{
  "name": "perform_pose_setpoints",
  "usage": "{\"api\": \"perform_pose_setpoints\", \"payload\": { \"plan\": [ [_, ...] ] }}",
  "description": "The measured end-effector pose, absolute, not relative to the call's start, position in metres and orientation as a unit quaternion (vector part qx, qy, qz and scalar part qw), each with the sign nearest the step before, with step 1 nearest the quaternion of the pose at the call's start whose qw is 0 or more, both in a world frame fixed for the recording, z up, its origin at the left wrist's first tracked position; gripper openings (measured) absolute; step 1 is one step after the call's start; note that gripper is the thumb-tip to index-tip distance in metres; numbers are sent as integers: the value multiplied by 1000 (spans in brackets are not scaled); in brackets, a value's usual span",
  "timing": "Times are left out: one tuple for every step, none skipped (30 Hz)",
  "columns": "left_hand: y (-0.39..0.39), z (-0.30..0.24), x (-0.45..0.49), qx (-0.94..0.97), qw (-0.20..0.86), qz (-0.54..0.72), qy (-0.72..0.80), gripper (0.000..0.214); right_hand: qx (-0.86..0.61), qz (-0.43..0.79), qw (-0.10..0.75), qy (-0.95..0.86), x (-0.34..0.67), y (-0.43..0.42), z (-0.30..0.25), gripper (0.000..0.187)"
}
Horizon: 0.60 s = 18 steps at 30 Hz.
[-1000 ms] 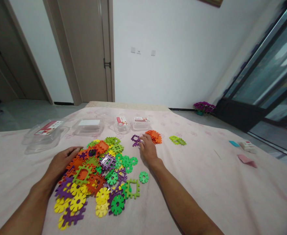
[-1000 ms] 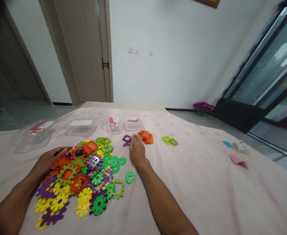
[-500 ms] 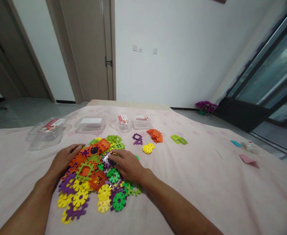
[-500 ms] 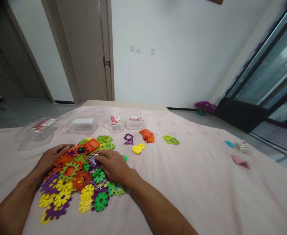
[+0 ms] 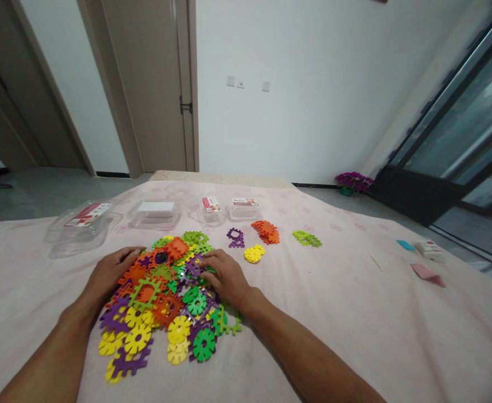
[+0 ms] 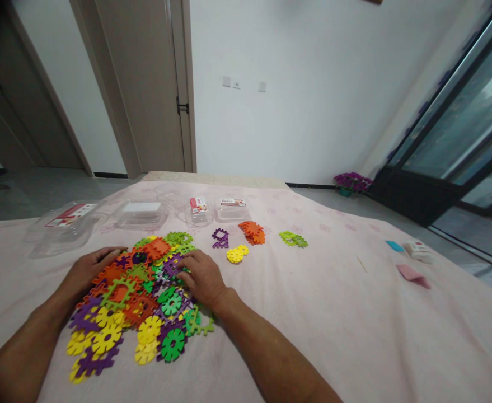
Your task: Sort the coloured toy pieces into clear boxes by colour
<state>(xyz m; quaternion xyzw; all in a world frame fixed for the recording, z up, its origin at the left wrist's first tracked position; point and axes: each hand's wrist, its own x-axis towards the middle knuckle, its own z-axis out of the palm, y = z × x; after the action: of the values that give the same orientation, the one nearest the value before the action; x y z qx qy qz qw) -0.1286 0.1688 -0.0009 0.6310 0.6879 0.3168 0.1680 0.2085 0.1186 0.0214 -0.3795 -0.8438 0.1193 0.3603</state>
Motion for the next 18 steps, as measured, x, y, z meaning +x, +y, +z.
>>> {"api": "perform_pose_setpoints", "payload": {
  "plan": [
    [169, -1, -129, 628, 190, 314, 687, 51, -386, 129, 384, -829, 210, 120, 22, 14],
    [170, -2, -130, 624, 206, 312, 686, 51, -393, 136, 405, -814, 213, 122, 22, 13],
    [171, -3, -131, 621, 216, 312, 686, 52, -402, 136, 423, -801, 215, 125, 22, 12],
    [171, -4, -132, 619, 217, 313, 687, 52, -413, 130, 440, -787, 219, 129, 22, 12],
    [172, -4, -132, 619, 217, 313, 687, 52, -426, 119, 455, -773, 223, 133, 22, 12],
    [173, -5, -133, 620, 217, 314, 685, 53, -439, 104, 469, -759, 227, 138, 22, 12],
    [173, -6, -134, 621, 218, 313, 684, 54, -455, 87, 479, -746, 232, 144, 22, 13],
    [173, -6, -134, 622, 217, 313, 684, 54, -475, 71, 481, -734, 238, 149, 22, 14],
    [173, -6, -134, 624, 218, 312, 682, 54, -497, 54, 477, -723, 243, 154, 22, 17],
    [173, -6, -134, 625, 218, 312, 681, 54, -521, 37, 466, -714, 248, 158, 22, 20],
    [173, -6, -134, 626, 218, 311, 681, 54, -544, 21, 450, -707, 253, 161, 21, 23],
    [173, -6, -134, 626, 218, 308, 682, 54, -564, 6, 434, -703, 256, 163, 20, 26],
    [173, -6, -134, 627, 219, 304, 683, 53, -575, -5, 419, -703, 259, 164, 19, 28],
    [173, -6, -134, 627, 221, 299, 684, 53, -576, -11, 409, -708, 260, 164, 19, 28],
    [173, -5, -134, 627, 224, 295, 685, 54, -566, -9, 403, -719, 259, 162, 18, 26],
    [173, -5, -134, 628, 227, 291, 685, 54, -548, -1, 400, -735, 256, 160, 19, 23],
    [173, -5, -134, 628, 230, 289, 685, 54, -524, 12, 400, -752, 252, 156, 19, 20],
    [173, -5, -135, 628, 232, 287, 685, 54, -497, 27, 401, -769, 247, 152, 21, 17]
  ]
}}
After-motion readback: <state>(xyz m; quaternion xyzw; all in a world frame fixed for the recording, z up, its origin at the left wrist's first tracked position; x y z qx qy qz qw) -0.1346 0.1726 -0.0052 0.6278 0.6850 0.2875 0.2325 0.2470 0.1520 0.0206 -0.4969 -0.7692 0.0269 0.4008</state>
